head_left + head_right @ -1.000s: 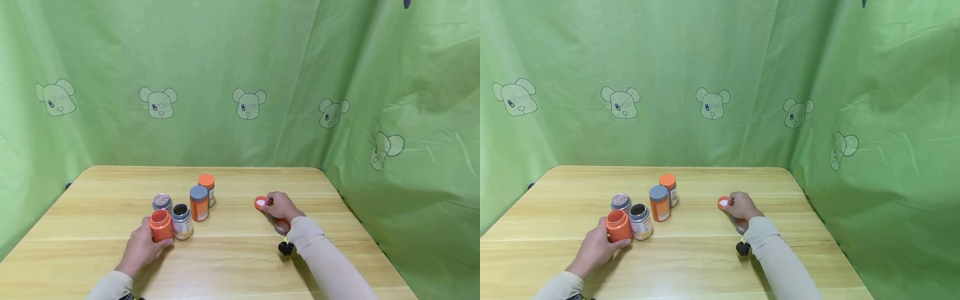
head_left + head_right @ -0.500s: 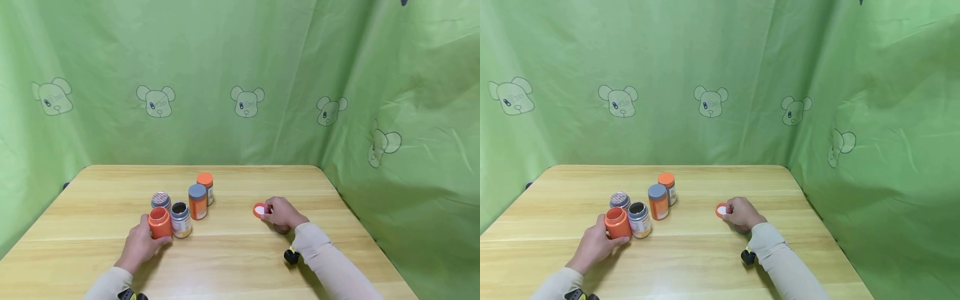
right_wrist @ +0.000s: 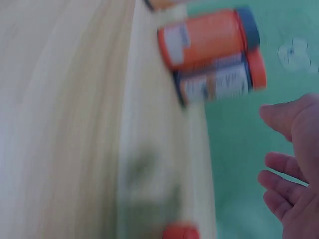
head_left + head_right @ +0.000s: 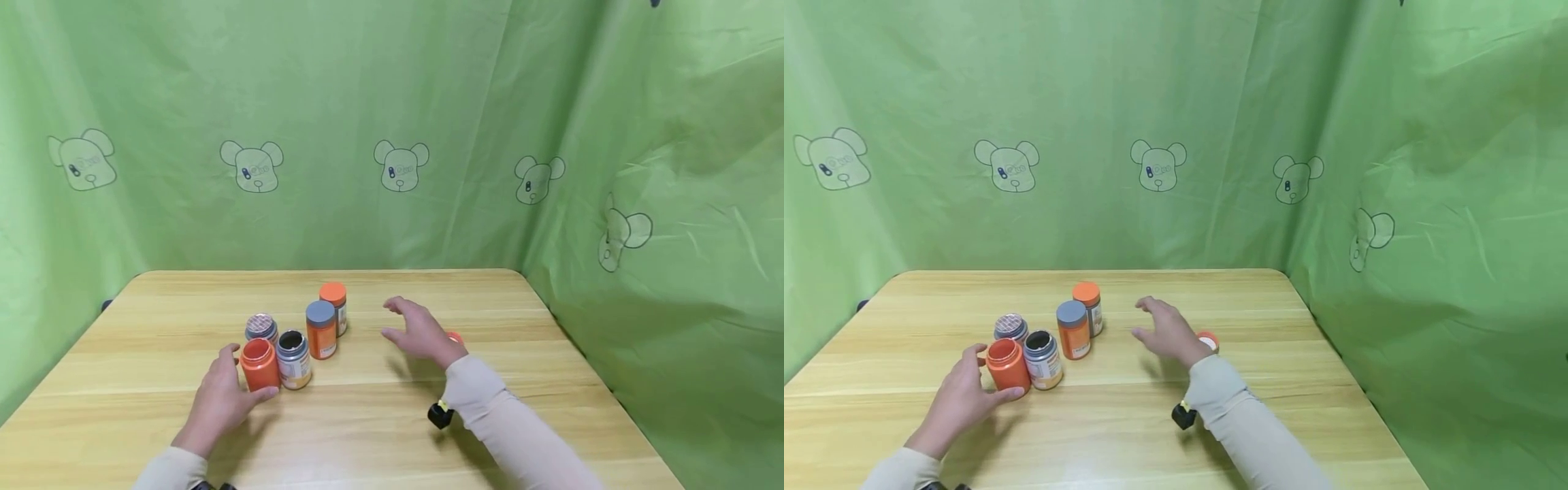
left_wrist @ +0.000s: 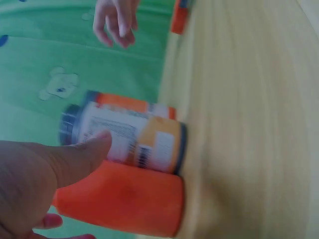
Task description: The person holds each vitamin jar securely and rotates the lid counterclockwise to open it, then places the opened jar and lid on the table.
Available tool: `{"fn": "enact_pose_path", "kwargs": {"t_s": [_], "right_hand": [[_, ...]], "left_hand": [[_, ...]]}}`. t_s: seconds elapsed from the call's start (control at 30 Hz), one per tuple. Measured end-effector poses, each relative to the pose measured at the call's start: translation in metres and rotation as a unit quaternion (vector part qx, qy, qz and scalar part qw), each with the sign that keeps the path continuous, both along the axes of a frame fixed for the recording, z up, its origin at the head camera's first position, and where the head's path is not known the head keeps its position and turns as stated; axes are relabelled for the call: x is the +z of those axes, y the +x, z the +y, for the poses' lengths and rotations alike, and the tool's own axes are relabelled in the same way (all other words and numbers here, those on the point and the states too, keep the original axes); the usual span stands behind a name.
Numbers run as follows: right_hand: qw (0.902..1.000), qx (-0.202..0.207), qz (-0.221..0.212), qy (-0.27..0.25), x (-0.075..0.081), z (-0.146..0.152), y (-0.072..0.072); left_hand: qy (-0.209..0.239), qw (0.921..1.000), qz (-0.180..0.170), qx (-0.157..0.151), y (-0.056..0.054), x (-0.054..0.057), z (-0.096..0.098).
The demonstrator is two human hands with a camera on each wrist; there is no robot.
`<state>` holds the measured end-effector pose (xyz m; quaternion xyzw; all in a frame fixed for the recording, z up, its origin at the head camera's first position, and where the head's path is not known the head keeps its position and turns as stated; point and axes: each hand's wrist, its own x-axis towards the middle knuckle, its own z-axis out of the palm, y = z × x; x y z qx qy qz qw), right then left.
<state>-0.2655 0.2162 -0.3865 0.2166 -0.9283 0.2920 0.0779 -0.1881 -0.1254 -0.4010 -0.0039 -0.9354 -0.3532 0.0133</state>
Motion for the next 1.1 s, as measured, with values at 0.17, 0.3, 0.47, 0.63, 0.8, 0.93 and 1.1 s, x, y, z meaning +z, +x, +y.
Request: {"fn": "enact_pose_path", "kwargs": {"t_s": [0.17,0.3,0.47,0.63,0.8,0.93,1.1], "right_hand": [[0.9994,0.026,-0.022,0.0,0.005,-0.035,-0.001],[0.9975,0.042,-0.056,0.007,0.002,-0.057,-0.003],[0.9951,0.057,-0.076,0.027,-0.004,-0.076,-0.006],[0.9946,0.058,-0.072,0.047,-0.008,-0.085,-0.007],[0.9962,0.059,-0.061,0.019,-0.009,-0.089,-0.01],[0.9971,0.061,-0.044,-0.012,-0.012,-0.096,-0.011],[0.9992,0.028,0.019,-0.023,-0.017,-0.104,-0.013]], "left_hand": [[-0.002,0.9996,0.026,0.009,0.014,0.012,0.004],[0.001,0.9982,0.055,0.024,0.027,0.022,0.012],[0.038,0.9934,0.103,0.033,0.04,0.034,0.025],[0.066,0.9868,0.148,0.006,0.05,0.036,0.043],[0.092,0.9836,0.154,-0.016,0.052,0.038,0.066],[0.118,0.9788,0.164,-0.031,0.052,0.036,0.081],[0.121,0.9737,0.187,-0.046,0.05,0.031,0.091]]}}
